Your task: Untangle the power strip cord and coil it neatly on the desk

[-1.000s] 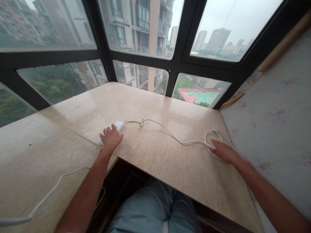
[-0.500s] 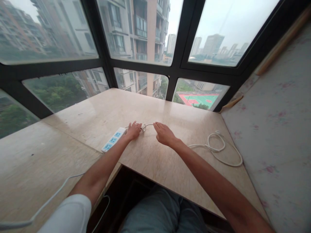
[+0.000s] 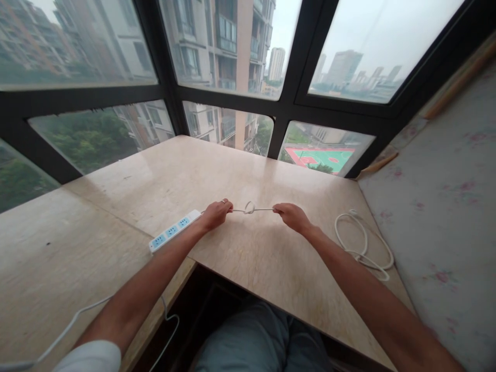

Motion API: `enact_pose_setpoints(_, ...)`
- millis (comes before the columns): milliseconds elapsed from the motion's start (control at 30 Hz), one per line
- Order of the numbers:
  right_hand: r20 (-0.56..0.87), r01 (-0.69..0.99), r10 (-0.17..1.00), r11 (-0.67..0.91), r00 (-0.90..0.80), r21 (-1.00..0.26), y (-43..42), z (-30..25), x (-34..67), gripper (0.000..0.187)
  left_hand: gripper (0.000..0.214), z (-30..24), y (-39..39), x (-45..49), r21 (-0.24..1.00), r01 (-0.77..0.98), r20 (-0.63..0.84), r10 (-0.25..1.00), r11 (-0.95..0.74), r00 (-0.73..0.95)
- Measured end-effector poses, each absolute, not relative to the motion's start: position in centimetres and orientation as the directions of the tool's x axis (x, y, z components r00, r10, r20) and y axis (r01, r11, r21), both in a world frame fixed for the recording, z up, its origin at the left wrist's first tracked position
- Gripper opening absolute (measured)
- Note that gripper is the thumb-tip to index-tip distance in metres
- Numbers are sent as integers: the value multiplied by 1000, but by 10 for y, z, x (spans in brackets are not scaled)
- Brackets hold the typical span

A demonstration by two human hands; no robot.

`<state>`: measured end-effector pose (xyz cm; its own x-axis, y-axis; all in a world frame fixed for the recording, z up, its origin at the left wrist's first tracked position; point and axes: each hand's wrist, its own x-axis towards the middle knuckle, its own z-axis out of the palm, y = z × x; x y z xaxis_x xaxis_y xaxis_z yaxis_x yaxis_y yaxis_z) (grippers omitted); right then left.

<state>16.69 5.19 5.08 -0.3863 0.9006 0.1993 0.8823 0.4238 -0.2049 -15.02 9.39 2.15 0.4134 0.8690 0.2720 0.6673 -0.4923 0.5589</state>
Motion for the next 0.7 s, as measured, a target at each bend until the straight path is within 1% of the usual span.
enact_pose_setpoints(100,303,865,874,451,-378,-221,29,53,199,28,9,35,86,-132,606,581,345,838,-543,423)
enact_pose_setpoints(133,332,864,867,454,-372,-218,22,54,207,28,9,41,84,-125,636,534,366,827,-557,426)
enact_pose_setpoints(200,379,866,856,452,-353,-214,5,58,223,28,12,53,78,-109,734,409,382,828,-542,411)
enact_pose_setpoints(300,421,871,847,441,-324,-218,-20,62,241,26,15,71,67,-86,910,172,302,887,-378,350)
enact_pose_setpoints(367,434,872,846,435,-310,-224,-37,64,249,23,16,83,58,-73,959,54,244,910,-277,336)
enact_pose_setpoints(400,436,873,846,432,-306,-226,-46,64,253,22,17,88,53,-68,957,48,252,901,-286,352)
enact_pose_setpoints(433,433,873,849,430,-304,-230,-54,64,256,20,16,93,49,-62,933,82,294,873,-350,389)
enact_pose_setpoints(467,422,873,854,427,-304,-236,-62,65,258,19,16,98,45,-57,876,146,357,821,-460,446)
enact_pose_setpoints(500,403,872,862,425,-308,-243,-69,66,260,19,17,103,42,-53,779,217,420,746,-588,516)
enact_pose_setpoints(533,382,872,870,421,-311,-249,-76,68,261,19,18,107,38,-48,655,274,465,661,-704,589)
enact_pose_setpoints(567,360,874,879,415,-312,-255,-83,71,261,20,20,111,34,-43,531,308,488,582,-789,650)
enact_pose_setpoints(600,341,875,887,408,-312,-260,-90,74,262,23,21,115,31,-38,435,321,497,521,-841,694)
enact_pose_setpoints(633,322,876,894,401,-311,-267,-97,79,261,30,22,119,27,-32,377,317,500,479,-871,721)
enact_pose_setpoints(700,290,871,905,394,-312,-294,-111,92,259,53,22,124,19,-19,343,275,496,422,-898,759)
